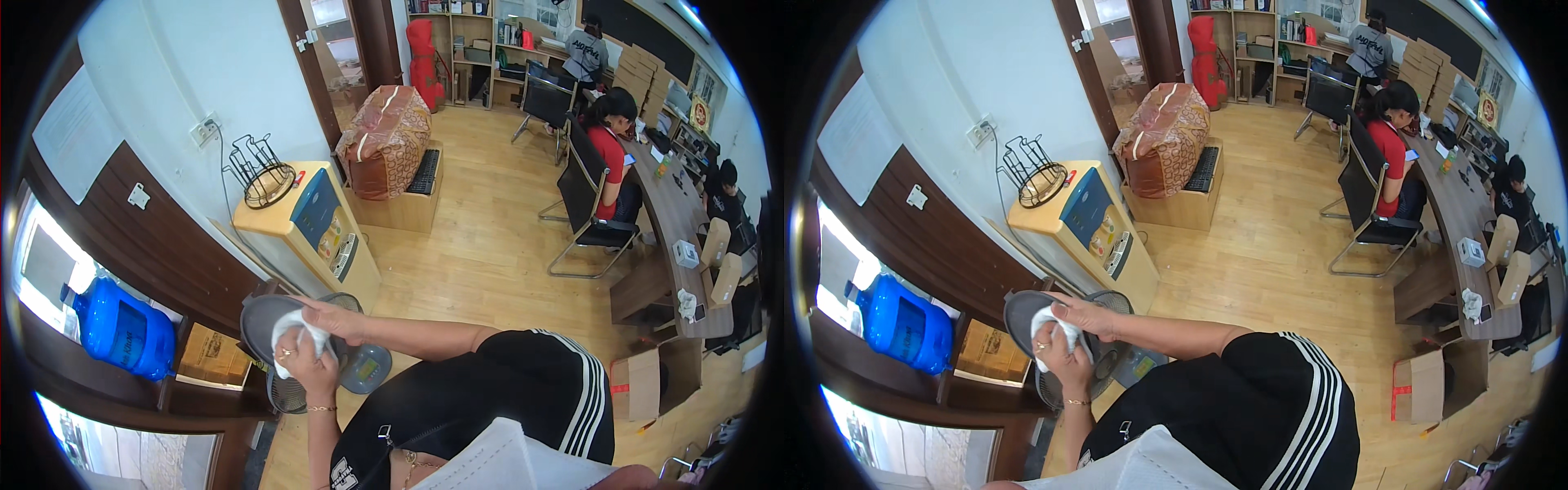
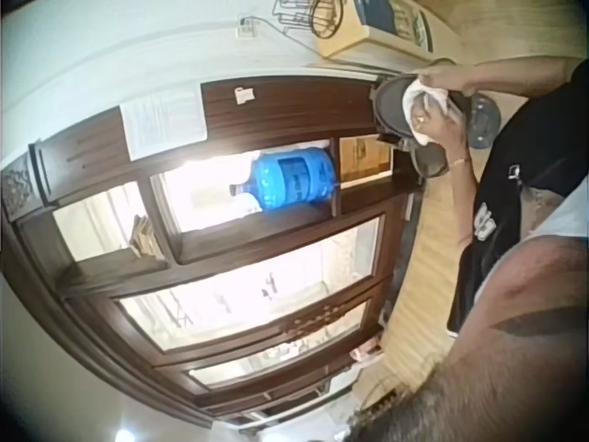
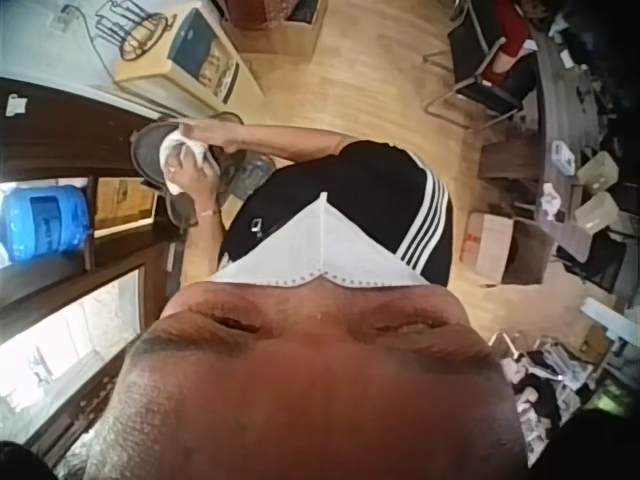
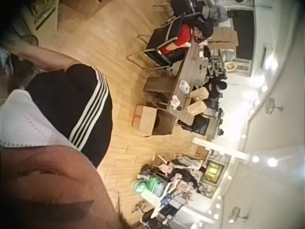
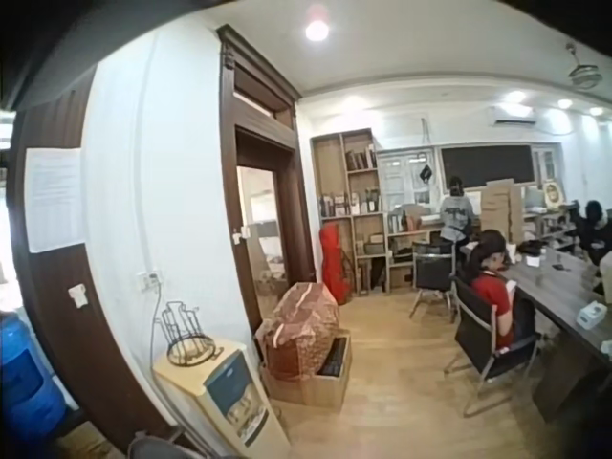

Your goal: Wiping a metal wire rack and small circular plates with a white cloth.

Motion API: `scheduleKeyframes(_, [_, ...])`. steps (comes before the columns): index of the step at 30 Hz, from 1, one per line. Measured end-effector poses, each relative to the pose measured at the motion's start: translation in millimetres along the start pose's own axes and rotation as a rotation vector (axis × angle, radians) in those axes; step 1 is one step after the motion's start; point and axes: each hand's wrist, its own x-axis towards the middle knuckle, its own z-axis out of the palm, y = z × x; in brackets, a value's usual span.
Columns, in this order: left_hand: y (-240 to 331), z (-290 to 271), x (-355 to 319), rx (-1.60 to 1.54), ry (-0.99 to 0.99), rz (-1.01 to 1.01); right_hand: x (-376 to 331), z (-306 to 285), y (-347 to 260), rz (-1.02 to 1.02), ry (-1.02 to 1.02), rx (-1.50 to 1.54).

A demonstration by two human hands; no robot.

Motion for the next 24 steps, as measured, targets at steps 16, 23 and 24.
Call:
scheduleKeyframes(16, [-9.7, 63.4, 72.7, 0.253, 0.349, -0.282, 15.3, -76.3, -82.5, -0.142, -0.011, -0.015])
scheduleKeyframes(23, [61.8, 150.9, 127.2, 0.07, 0.06, -0.02, 11.8, -168.3, -113.4, 0.039, 0.094, 0.148])
scheduleKeyframes(24, [56.9, 164.2, 134.6, 0.091, 0.113, -0.01, 9.6, -179.0, -117.2, 0.09, 0.103, 0.12])
